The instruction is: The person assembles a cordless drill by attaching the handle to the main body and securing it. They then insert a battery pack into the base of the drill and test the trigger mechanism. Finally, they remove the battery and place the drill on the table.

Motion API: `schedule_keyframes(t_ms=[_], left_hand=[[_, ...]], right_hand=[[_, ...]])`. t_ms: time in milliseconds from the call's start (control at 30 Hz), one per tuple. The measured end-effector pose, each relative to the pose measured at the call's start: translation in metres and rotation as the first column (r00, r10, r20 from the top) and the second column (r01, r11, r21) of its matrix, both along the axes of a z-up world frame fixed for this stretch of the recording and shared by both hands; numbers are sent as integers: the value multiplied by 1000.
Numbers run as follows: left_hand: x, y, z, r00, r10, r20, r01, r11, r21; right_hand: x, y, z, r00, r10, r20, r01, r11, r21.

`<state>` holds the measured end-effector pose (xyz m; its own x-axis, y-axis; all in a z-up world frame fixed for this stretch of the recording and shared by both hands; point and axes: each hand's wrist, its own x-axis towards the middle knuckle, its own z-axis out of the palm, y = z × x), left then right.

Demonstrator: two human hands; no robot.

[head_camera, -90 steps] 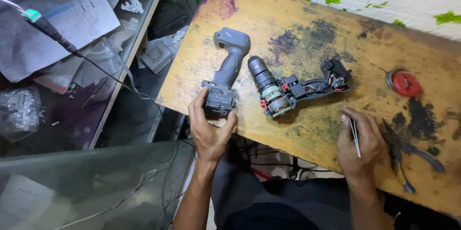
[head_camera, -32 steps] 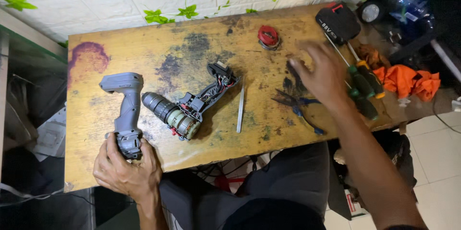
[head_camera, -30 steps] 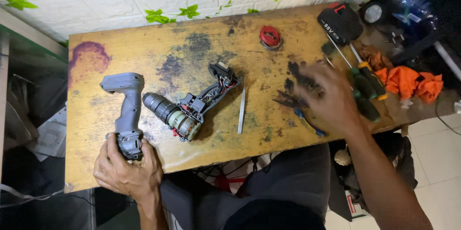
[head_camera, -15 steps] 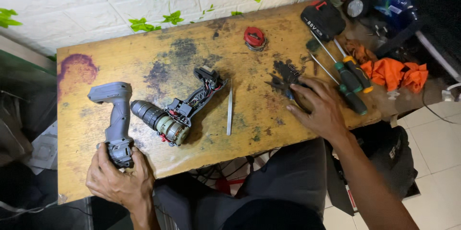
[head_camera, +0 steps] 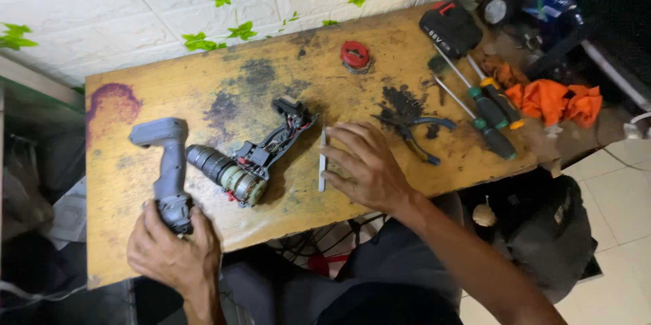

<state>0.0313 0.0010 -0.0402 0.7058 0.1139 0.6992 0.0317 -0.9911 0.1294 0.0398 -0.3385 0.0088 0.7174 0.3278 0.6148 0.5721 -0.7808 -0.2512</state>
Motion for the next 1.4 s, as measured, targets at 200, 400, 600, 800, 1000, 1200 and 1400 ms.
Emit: schedule_keyframes(t_ms=[200,400,600,800,1000,1200,1400], left_hand=[[11,12,0,990,-73,-119,57,989,-135],[7,21,32,985,-125,-123,65,911,-407],[6,30,36,986,-126,-106,25,753,-657],[16,59,23,971,-125,205,227,201,-953],[15,55,48,905,-297,304,351,120,-929],[14,23,81,758,-612,228,554,418,-721],[23,-1,80,548,-837,10,711,458,-534]], right_hand=[[46,28,17,989,116,-94,-136,957,-257],[74,59,24,931,214,-295,-318,873,-370],[74,69,15,945,114,-307,-247,864,-438],[48,43,7,993,94,-72,-104,984,-146],[14,27,-31,996,72,44,-75,995,69],[0,35,11,976,104,194,-127,986,111],[38,37,79,961,214,173,-125,900,-417]])
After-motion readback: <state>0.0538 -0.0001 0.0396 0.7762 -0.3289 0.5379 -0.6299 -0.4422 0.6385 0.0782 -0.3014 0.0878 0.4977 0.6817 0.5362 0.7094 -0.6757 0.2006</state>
